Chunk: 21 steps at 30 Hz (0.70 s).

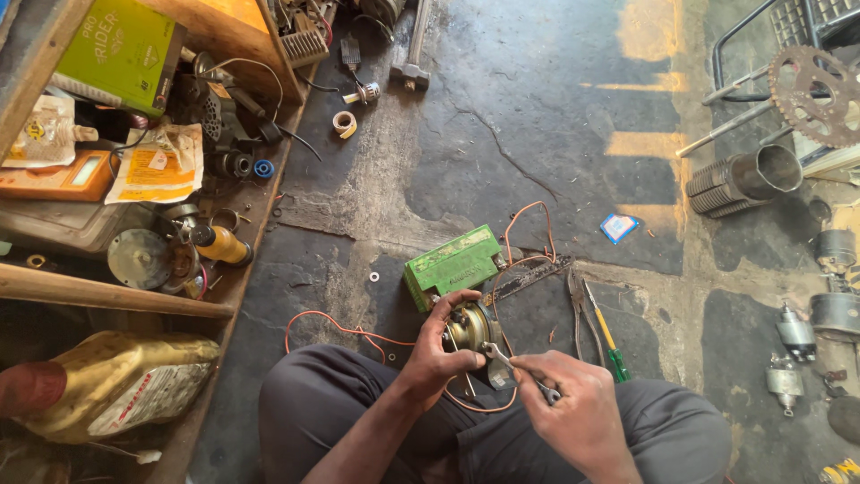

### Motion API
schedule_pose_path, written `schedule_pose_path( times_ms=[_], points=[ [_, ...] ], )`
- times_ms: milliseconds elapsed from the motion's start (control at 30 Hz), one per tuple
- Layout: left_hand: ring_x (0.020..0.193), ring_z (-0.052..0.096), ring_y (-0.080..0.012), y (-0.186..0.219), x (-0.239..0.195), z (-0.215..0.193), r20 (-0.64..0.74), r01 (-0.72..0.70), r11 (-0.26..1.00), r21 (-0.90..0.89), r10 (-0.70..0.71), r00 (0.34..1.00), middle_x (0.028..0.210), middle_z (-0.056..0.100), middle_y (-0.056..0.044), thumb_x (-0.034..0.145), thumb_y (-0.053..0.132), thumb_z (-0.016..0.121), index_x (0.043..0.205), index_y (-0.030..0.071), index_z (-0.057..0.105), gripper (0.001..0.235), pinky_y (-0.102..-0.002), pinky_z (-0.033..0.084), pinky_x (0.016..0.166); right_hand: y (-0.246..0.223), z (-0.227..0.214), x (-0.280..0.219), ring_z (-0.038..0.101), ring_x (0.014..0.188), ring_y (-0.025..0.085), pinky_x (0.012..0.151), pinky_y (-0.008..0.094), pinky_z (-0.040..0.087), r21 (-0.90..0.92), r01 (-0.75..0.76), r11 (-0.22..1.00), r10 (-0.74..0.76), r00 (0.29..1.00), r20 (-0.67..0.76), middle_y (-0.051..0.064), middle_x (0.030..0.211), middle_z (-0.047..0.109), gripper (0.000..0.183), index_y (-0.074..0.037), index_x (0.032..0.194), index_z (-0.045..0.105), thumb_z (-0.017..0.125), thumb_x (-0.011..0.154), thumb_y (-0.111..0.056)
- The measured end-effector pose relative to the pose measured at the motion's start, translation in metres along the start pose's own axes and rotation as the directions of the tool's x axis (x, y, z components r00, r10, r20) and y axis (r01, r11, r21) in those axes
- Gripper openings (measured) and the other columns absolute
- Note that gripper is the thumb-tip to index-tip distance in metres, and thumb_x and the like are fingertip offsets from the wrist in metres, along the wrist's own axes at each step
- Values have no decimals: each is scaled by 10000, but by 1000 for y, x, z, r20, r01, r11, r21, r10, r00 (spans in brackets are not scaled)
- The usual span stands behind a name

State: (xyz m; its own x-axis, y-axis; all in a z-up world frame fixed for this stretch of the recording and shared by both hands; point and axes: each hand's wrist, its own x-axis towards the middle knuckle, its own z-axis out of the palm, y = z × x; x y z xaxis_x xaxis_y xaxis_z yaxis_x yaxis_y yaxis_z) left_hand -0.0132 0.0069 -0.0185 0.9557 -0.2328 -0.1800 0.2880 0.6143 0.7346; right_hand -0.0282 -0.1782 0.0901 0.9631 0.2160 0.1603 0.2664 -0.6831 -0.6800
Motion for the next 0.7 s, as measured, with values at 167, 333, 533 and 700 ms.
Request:
schedule_pose_path(
  times_ms=[167,333,533,700],
  points=[
    [996,636,-170,-1,2,0,-15,79,995,-65,-80,997,1149,589,-85,720,33,701,1412,116,517,721,-310,577,876,-2,7,-3,756,694,241,620,330,584,-46,45,998,-46,998,-37,79,813,763,141,-62,907,774,774,768,-82],
    [1015,576,-129,-4,1,2,-35,37,999,-36,-38,999,1141,552,-32,863,93,735,1388,121,538,562,-299,533,888,-6,13,-6,727,652,270,589,350,575,-116,53,992,-59,997,-48,80,764,734,166,-76,914,768,779,748,-79],
    [1105,546,-105,-4,1,3,-31,-13,996,86,16,999,1196,561,-9,891,140,728,1354,113,571,490,-290,494,977,-12,12,-2,753,692,229,610,311,588,-67,79,995,-88,985,-150,80,841,752,140,-72,912,728,776,780,-78],
    [1047,581,-97,-8,1,1,-8,-9,997,74,10,1000,1151,593,-22,886,150,752,1372,113,579,517,-280,528,926,-14,11,3,752,613,207,547,309,577,-47,-48,998,42,992,-115,72,801,761,145,-63,904,731,782,771,-88]
  ],
)
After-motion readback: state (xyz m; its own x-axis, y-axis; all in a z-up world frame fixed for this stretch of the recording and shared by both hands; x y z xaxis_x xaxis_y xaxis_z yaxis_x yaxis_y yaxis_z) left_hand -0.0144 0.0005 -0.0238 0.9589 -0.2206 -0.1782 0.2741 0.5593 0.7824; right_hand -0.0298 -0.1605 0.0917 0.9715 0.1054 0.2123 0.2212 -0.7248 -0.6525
